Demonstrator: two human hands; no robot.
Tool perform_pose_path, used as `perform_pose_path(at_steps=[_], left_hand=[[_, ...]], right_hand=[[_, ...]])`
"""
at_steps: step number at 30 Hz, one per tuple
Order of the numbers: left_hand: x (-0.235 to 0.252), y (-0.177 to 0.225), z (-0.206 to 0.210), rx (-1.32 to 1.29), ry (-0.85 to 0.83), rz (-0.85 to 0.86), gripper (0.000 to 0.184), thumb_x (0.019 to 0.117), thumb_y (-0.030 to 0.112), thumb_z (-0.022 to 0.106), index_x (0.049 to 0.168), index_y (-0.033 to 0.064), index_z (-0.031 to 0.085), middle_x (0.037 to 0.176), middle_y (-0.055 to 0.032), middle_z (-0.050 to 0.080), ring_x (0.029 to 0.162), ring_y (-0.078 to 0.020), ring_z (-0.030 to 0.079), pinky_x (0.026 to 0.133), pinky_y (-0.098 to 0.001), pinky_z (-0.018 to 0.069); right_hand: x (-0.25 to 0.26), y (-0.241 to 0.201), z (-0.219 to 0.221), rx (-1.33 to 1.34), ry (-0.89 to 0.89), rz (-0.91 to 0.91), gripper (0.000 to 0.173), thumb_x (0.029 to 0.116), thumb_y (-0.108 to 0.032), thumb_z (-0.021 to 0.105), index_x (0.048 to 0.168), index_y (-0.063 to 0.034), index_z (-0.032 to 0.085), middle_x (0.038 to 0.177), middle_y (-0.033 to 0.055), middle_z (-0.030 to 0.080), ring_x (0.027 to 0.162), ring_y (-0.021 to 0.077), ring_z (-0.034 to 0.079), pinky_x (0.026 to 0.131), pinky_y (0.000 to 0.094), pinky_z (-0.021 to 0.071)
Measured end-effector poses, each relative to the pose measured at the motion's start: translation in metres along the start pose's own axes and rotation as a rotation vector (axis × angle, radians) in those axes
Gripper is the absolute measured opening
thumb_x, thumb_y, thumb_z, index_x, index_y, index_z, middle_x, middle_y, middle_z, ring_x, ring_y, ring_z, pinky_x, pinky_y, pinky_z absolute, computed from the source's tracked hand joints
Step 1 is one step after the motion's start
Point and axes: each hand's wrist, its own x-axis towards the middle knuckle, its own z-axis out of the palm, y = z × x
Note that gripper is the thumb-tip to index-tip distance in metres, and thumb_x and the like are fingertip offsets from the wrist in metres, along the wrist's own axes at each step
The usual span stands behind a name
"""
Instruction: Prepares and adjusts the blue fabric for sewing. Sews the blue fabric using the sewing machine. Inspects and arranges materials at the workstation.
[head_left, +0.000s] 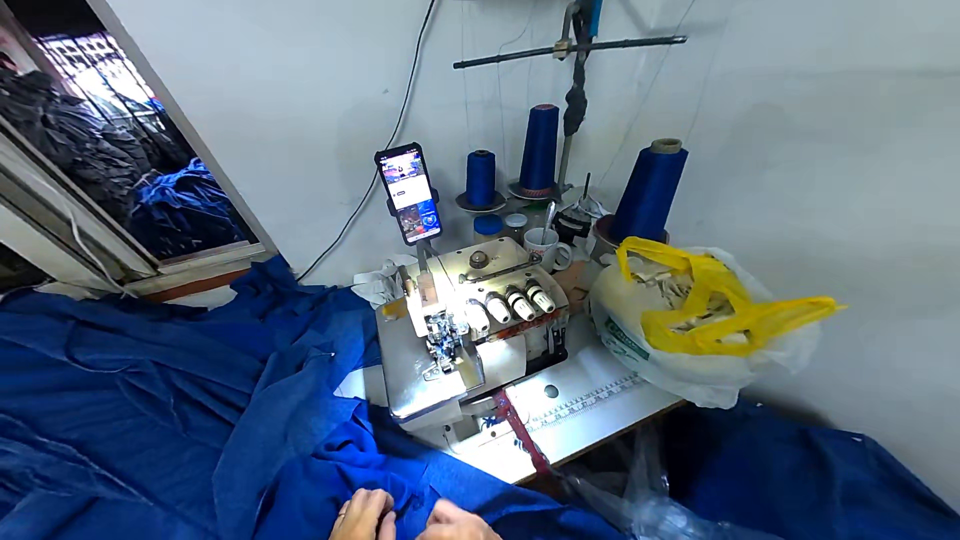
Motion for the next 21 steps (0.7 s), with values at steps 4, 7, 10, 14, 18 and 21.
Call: perform_pose_path(at_steps=[4,7,10,14,18,21], left_hand=[[0.003,0.003,-0.016,-0.357,0.071,0.036,0.018,0.0948,0.000,0.053,0.104,-0.0079,0.066,0.096,-0.0148,0.071,0.085,-0.0170,0.068,0.079,-0.0343,0.0567],[0.008,0.004,-0.022,-0.748,0.099,-0.007,0.015,0.0945,-0.005,0.044,0.103,-0.0036,0.057,0.097,-0.0025,0.067,0.089,-0.0030,0.065,0.082,-0.0233,0.0554],[0.014,0.011,-0.034,-1.075,0.174,-0.256,0.020,0.1003,-0.003,0.036,0.100,0.0106,0.051,0.083,0.0092,0.063,0.073,-0.0011,0.064,0.069,-0.0234,0.0572],[0.020,0.012,-0.041,-1.095,0.148,-0.233,0.020,0.1019,0.000,0.035,0.102,0.0127,0.050,0.084,0.0098,0.062,0.078,-0.0009,0.063,0.076,-0.0241,0.0561],[0.022,0.004,-0.042,-0.849,0.150,-0.010,0.011,0.0948,-0.004,0.055,0.101,0.0051,0.057,0.089,0.0083,0.066,0.083,-0.0009,0.064,0.079,-0.0247,0.0561],[0.027,0.000,-0.042,-0.730,0.250,0.050,0.013,0.0931,-0.006,0.054,0.098,0.0022,0.062,0.089,0.0096,0.067,0.084,0.0028,0.064,0.081,-0.0203,0.0556]], right_hand=[[0.032,-0.016,-0.007,-0.136,0.323,0.045,0.031,0.0930,-0.012,0.065,0.121,0.0004,0.070,0.114,0.0220,0.065,0.102,0.0324,0.065,0.088,0.0433,0.0555],[0.053,-0.022,-0.013,-0.212,0.281,0.101,0.034,0.0859,-0.007,0.066,0.119,0.0007,0.069,0.115,0.0225,0.065,0.113,0.0401,0.060,0.095,0.0523,0.0504],[0.058,-0.030,-0.015,-0.118,0.269,0.075,0.025,0.0865,0.000,0.064,0.111,0.0055,0.067,0.101,0.0216,0.070,0.099,0.0358,0.068,0.089,0.0502,0.0543],[0.055,-0.027,-0.014,-0.048,0.350,-0.098,0.012,0.0918,-0.003,0.064,0.098,0.0065,0.068,0.084,0.0189,0.070,0.079,0.0292,0.070,0.074,0.0447,0.0571],[0.061,-0.018,-0.026,0.205,0.517,-0.061,0.019,0.0966,-0.008,0.060,0.090,0.0058,0.071,0.081,0.0103,0.067,0.074,0.0117,0.064,0.071,0.0277,0.0531],[0.057,-0.016,-0.035,0.380,0.486,0.088,0.013,0.0919,-0.006,0.065,0.102,-0.0007,0.060,0.069,0.0007,0.059,0.054,0.0067,0.058,0.051,0.0248,0.0528]])
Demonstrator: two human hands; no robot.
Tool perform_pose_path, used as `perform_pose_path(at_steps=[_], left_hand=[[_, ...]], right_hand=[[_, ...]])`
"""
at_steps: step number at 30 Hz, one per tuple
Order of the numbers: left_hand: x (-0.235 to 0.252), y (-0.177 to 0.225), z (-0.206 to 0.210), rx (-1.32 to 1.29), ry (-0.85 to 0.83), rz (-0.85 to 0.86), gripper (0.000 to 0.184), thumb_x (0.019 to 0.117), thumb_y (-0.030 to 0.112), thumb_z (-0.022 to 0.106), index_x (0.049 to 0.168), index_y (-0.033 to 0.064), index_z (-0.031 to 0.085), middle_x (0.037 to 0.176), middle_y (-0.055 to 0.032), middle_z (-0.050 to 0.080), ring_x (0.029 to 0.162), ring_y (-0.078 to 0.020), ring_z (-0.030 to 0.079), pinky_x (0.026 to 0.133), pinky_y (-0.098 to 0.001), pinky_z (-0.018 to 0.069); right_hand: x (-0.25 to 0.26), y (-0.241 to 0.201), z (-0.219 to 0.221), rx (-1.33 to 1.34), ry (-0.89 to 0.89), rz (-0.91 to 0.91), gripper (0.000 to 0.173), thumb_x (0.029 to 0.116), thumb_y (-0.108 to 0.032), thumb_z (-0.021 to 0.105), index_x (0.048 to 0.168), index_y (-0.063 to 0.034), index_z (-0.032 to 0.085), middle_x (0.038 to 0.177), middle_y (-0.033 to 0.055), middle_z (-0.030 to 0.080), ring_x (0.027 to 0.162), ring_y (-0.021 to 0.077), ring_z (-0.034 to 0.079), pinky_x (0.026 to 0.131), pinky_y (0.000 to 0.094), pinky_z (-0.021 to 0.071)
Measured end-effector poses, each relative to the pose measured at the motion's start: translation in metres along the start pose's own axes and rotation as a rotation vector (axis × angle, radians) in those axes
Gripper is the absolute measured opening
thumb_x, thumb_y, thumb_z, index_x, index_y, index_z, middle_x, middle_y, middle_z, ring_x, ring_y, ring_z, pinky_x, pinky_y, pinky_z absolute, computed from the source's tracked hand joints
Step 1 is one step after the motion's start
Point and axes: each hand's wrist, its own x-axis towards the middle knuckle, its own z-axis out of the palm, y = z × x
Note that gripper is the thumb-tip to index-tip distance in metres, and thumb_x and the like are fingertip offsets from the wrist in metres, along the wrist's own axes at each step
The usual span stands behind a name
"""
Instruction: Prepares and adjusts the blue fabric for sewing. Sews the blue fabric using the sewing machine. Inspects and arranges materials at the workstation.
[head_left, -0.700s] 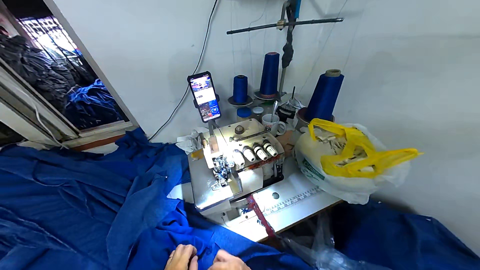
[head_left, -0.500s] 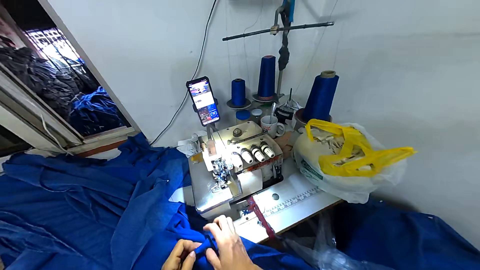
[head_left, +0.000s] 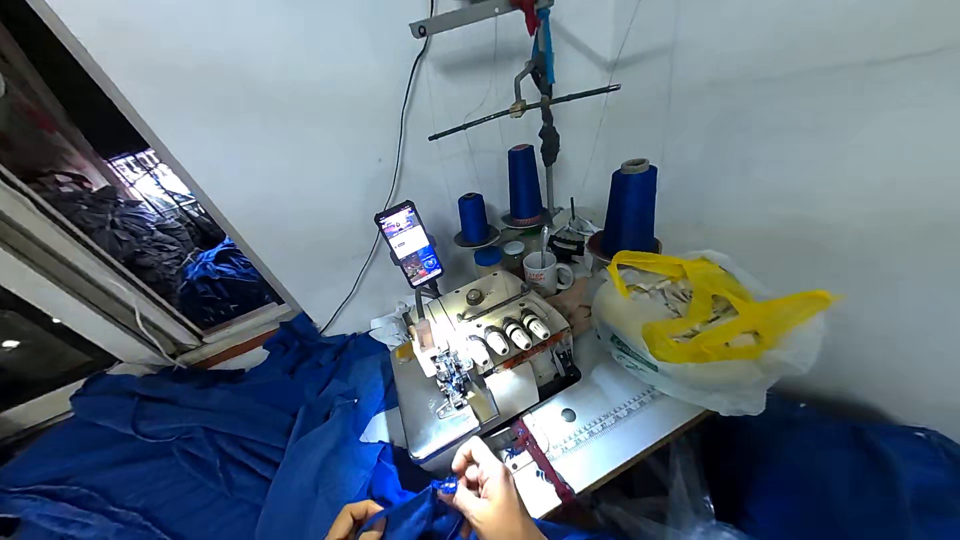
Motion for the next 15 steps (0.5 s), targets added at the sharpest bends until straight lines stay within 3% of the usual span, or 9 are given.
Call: perform_pose_path(at_steps=[3,5,6,8,10,12,14,15], left_hand=[[0.020,0.006,0.000,0.082,0.016,0.040,0.010,0.0946,-0.003,0.057,0.093,0.0000,0.066,0.083,0.0094,0.069,0.077,0.0064,0.064,0.075,-0.0160,0.0550],[0.037,0.006,0.001,0.148,-0.017,0.094,0.009,0.0942,-0.002,0.059,0.093,-0.0013,0.068,0.084,0.0063,0.070,0.078,0.0063,0.064,0.076,-0.0153,0.0546],[0.046,0.004,0.004,0.183,-0.027,0.134,0.009,0.0933,-0.001,0.061,0.092,-0.0020,0.070,0.085,0.0039,0.070,0.081,0.0053,0.064,0.078,-0.0153,0.0546],[0.062,0.001,0.012,0.256,-0.050,0.221,0.012,0.0915,0.002,0.062,0.090,-0.0024,0.073,0.088,-0.0017,0.069,0.087,0.0013,0.064,0.083,-0.0158,0.0531],[0.077,-0.004,0.024,0.323,-0.062,0.293,0.016,0.0917,0.005,0.059,0.089,-0.0004,0.074,0.087,-0.0027,0.068,0.085,0.0007,0.063,0.080,-0.0142,0.0521],[0.093,-0.013,0.038,0.363,-0.069,0.325,0.020,0.0921,0.007,0.054,0.091,0.0033,0.074,0.086,-0.0009,0.067,0.076,0.0007,0.061,0.072,-0.0144,0.0516],[0.107,-0.018,0.050,0.423,-0.056,0.300,0.022,0.0924,0.008,0.052,0.098,0.0046,0.073,0.086,-0.0008,0.067,0.070,-0.0021,0.061,0.067,-0.0188,0.0526],[0.113,-0.019,0.056,0.469,-0.026,0.273,0.020,0.0927,0.010,0.054,0.101,0.0042,0.072,0.086,-0.0022,0.069,0.070,-0.0056,0.063,0.065,-0.0241,0.0544]], right_hand=[[-0.008,0.005,-0.004,0.016,-0.105,-0.290,0.010,0.0945,0.001,0.057,0.102,0.0067,0.060,0.073,0.0078,0.063,0.056,0.0083,0.058,0.052,0.0244,0.0496],[-0.007,0.012,-0.008,-0.087,-0.207,-0.510,0.018,0.0996,0.000,0.051,0.099,0.0067,0.068,0.080,0.0138,0.066,0.067,0.0129,0.062,0.062,0.0259,0.0523],[-0.007,0.013,-0.010,-0.188,-0.209,-0.539,0.023,0.0995,0.001,0.051,0.102,0.0035,0.074,0.079,0.0151,0.066,0.069,0.0186,0.063,0.065,0.0316,0.0531],[-0.009,0.008,-0.010,-0.427,-0.114,-0.450,0.033,0.0955,0.004,0.052,0.119,-0.0024,0.075,0.083,0.0176,0.069,0.071,0.0274,0.068,0.066,0.0429,0.0570],[-0.007,-0.003,-0.012,-0.552,0.059,-0.324,0.041,0.0912,0.006,0.054,0.129,0.0016,0.069,0.100,0.0189,0.075,0.085,0.0292,0.075,0.078,0.0454,0.0616],[0.001,-0.004,-0.017,-0.592,0.217,-0.307,0.040,0.0884,0.006,0.055,0.126,0.0048,0.069,0.102,0.0175,0.076,0.086,0.0273,0.076,0.078,0.0420,0.0615],[0.008,0.000,-0.025,-0.568,0.229,-0.347,0.038,0.0885,0.006,0.056,0.121,0.0005,0.073,0.101,0.0156,0.076,0.085,0.0247,0.076,0.077,0.0392,0.0619],[0.010,0.003,-0.027,-0.567,0.214,-0.369,0.037,0.0869,0.007,0.057,0.118,-0.0014,0.075,0.095,0.0153,0.075,0.080,0.0246,0.074,0.072,0.0390,0.0610]])
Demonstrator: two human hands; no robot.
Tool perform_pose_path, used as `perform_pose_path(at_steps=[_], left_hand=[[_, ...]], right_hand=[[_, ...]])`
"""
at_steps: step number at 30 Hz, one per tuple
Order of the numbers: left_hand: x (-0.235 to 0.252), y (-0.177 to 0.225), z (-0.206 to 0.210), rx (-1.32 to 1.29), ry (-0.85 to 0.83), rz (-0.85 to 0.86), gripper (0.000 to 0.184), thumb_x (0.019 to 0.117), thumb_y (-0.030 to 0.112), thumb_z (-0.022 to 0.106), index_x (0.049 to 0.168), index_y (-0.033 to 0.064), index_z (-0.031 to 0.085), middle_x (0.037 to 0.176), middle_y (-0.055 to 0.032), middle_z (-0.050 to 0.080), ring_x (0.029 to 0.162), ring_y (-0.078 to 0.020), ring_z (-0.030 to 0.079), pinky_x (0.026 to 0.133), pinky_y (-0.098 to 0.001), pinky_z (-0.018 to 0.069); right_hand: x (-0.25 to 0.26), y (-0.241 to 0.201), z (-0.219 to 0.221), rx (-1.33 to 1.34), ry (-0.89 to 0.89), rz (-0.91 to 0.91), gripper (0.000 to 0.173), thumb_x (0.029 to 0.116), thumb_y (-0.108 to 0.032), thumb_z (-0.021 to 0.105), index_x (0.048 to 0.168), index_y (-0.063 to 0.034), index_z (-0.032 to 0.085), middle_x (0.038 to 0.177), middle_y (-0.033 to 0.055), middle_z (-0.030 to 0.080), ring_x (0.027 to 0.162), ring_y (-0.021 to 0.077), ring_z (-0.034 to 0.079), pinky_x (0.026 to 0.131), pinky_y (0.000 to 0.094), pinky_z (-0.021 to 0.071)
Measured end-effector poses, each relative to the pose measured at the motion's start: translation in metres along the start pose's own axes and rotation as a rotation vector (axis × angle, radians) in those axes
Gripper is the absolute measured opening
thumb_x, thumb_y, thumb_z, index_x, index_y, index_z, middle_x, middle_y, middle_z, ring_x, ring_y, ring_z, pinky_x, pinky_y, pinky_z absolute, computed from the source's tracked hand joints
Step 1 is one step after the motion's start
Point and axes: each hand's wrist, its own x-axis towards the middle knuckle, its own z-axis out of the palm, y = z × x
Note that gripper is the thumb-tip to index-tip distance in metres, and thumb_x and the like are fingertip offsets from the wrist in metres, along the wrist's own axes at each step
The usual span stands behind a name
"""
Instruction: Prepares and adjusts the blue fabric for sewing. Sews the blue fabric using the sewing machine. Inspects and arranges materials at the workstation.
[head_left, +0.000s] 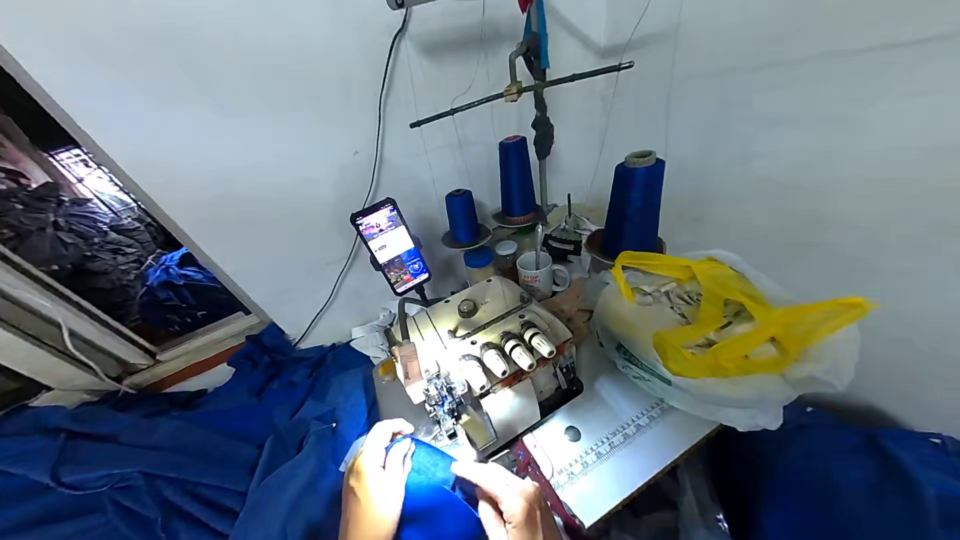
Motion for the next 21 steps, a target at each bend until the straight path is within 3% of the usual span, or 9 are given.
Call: perform_pose_path(at_steps=[4,8,10,13,15,18,20,21], left_hand=[[0.019,0.003,0.014,0.157,0.060,-0.069,0.030,0.0870,0.013,0.066,0.112,-0.0035,0.065,0.087,-0.0118,0.070,0.081,-0.0269,0.069,0.074,-0.0506,0.0554],[0.040,0.009,0.021,0.247,0.029,-0.141,0.033,0.0899,0.004,0.064,0.119,-0.0108,0.063,0.096,-0.0263,0.070,0.094,-0.0427,0.070,0.087,-0.0625,0.0511],[0.049,0.007,0.025,0.243,0.006,-0.142,0.043,0.0891,0.000,0.062,0.130,-0.0129,0.058,0.107,-0.0305,0.069,0.103,-0.0447,0.068,0.093,-0.0607,0.0502],[0.059,0.001,0.028,0.112,-0.025,-0.163,0.051,0.0898,-0.001,0.062,0.139,-0.0113,0.052,0.124,-0.0290,0.065,0.117,-0.0356,0.064,0.104,-0.0506,0.0477],[0.062,0.002,0.030,0.084,-0.036,-0.206,0.044,0.0898,-0.003,0.060,0.132,-0.0124,0.055,0.122,-0.0276,0.065,0.117,-0.0316,0.063,0.103,-0.0469,0.0478],[0.064,-0.003,0.026,0.073,-0.049,-0.200,0.040,0.0874,-0.003,0.065,0.125,-0.0135,0.060,0.116,-0.0279,0.067,0.110,-0.0326,0.066,0.098,-0.0486,0.0496],[0.065,-0.015,0.017,-0.113,-0.066,-0.249,0.042,0.0874,0.002,0.068,0.128,-0.0050,0.061,0.113,-0.0135,0.070,0.105,-0.0158,0.067,0.095,-0.0352,0.0530],[0.062,-0.021,0.009,-0.257,-0.046,-0.270,0.034,0.0870,0.001,0.069,0.120,-0.0008,0.063,0.103,-0.0043,0.072,0.096,-0.0072,0.069,0.088,-0.0268,0.0574]], right_hand=[[0.005,0.004,0.006,-0.124,0.014,-0.021,0.037,0.0843,0.003,0.059,0.115,-0.0033,0.077,0.081,0.0135,0.070,0.067,0.0237,0.069,0.062,0.0370,0.0585],[0.014,0.001,0.012,-0.212,0.097,-0.001,0.034,0.0845,0.002,0.059,0.111,-0.0018,0.078,0.076,0.0110,0.069,0.061,0.0200,0.067,0.057,0.0316,0.0567],[0.017,-0.001,0.014,-0.252,0.116,0.008,0.032,0.0849,0.002,0.058,0.110,-0.0012,0.078,0.077,0.0109,0.069,0.060,0.0197,0.067,0.056,0.0309,0.0563],[0.020,-0.006,0.012,-0.275,0.092,0.059,0.034,0.0843,0.004,0.058,0.112,-0.0009,0.078,0.082,0.0124,0.071,0.063,0.0212,0.069,0.057,0.0327,0.0579],[0.022,-0.006,0.011,-0.274,0.089,0.073,0.035,0.0838,0.005,0.058,0.112,-0.0010,0.077,0.084,0.0128,0.071,0.065,0.0214,0.070,0.059,0.0323,0.0582],[0.022,-0.003,0.013,-0.286,0.107,0.054,0.036,0.0824,0.005,0.058,0.111,-0.0018,0.077,0.081,0.0121,0.069,0.062,0.0205,0.068,0.056,0.0312,0.0570],[0.021,-0.002,0.014,-0.294,0.117,0.044,0.036,0.0820,0.005,0.059,0.112,-0.0028,0.078,0.081,0.0123,0.069,0.061,0.0208,0.068,0.056,0.0320,0.0575],[0.020,-0.002,0.015,-0.293,0.121,0.043,0.036,0.0818,0.005,0.059,0.111,-0.0029,0.078,0.081,0.0126,0.069,0.062,0.0215,0.068,0.057,0.0327,0.0581]])
